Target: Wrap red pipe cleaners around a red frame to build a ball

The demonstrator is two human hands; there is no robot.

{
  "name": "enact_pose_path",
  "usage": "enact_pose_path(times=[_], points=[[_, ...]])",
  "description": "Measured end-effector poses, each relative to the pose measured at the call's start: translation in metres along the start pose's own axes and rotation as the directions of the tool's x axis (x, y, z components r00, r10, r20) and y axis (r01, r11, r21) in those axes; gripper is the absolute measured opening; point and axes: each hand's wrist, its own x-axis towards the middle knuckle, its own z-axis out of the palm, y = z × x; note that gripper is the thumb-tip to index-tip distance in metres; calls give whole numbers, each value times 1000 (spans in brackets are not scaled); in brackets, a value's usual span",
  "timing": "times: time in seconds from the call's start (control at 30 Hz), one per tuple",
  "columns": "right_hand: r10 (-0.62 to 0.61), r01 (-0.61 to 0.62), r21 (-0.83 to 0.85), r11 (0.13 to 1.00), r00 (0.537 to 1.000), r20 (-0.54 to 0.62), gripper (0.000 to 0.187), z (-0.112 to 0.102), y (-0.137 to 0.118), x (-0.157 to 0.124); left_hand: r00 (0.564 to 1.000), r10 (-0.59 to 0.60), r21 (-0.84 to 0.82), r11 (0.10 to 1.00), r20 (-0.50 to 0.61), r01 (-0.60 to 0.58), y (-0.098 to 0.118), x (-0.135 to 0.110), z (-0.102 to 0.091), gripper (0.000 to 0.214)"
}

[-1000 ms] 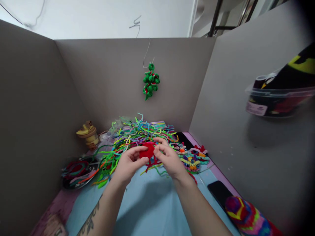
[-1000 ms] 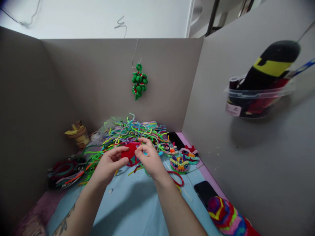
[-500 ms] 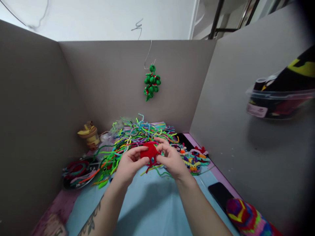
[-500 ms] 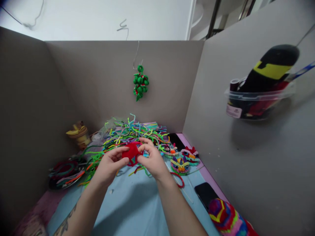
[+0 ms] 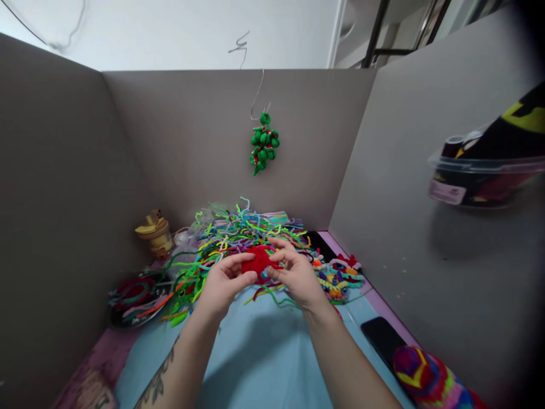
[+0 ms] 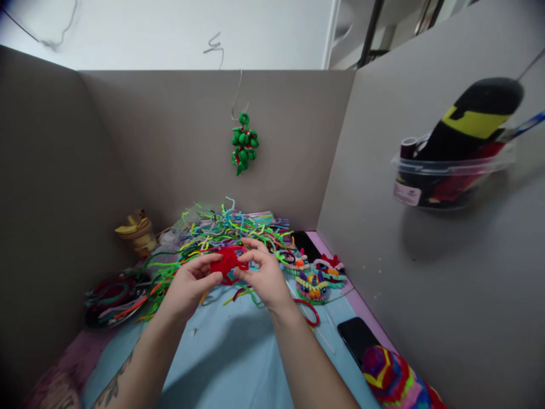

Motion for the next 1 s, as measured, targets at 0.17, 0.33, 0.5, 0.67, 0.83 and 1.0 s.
enact_pose_path(times=[0.17,0.33,0.5,0.67,0.83,1.0], points=[[134,-138,207,969,990,32,26,0,-1,0,998,55,145,988,35,-60,6,-2,0,33],[256,-287,406,868,958,131,31,4,-6,-2,985,117,386,909,130,-159,10,-5,-7,25],[322,-342,495,799,938,129,33,7,-9,-3,974,137,463,862,180,-207,8,-5,-10,22],[254,-283,332,900,958,129,30,6,-10,-4,976,139,404,893,166,-196,10,-4,-12,24],[219,-236,163,958,969,116,29,2,-12,-4,976,87,368,916,201,-157,13,-4,-18,27],[210,-215,40,976,972,102,32,3,-9,-2,978,101,371,914,185,-164,13,0,-16,47]])
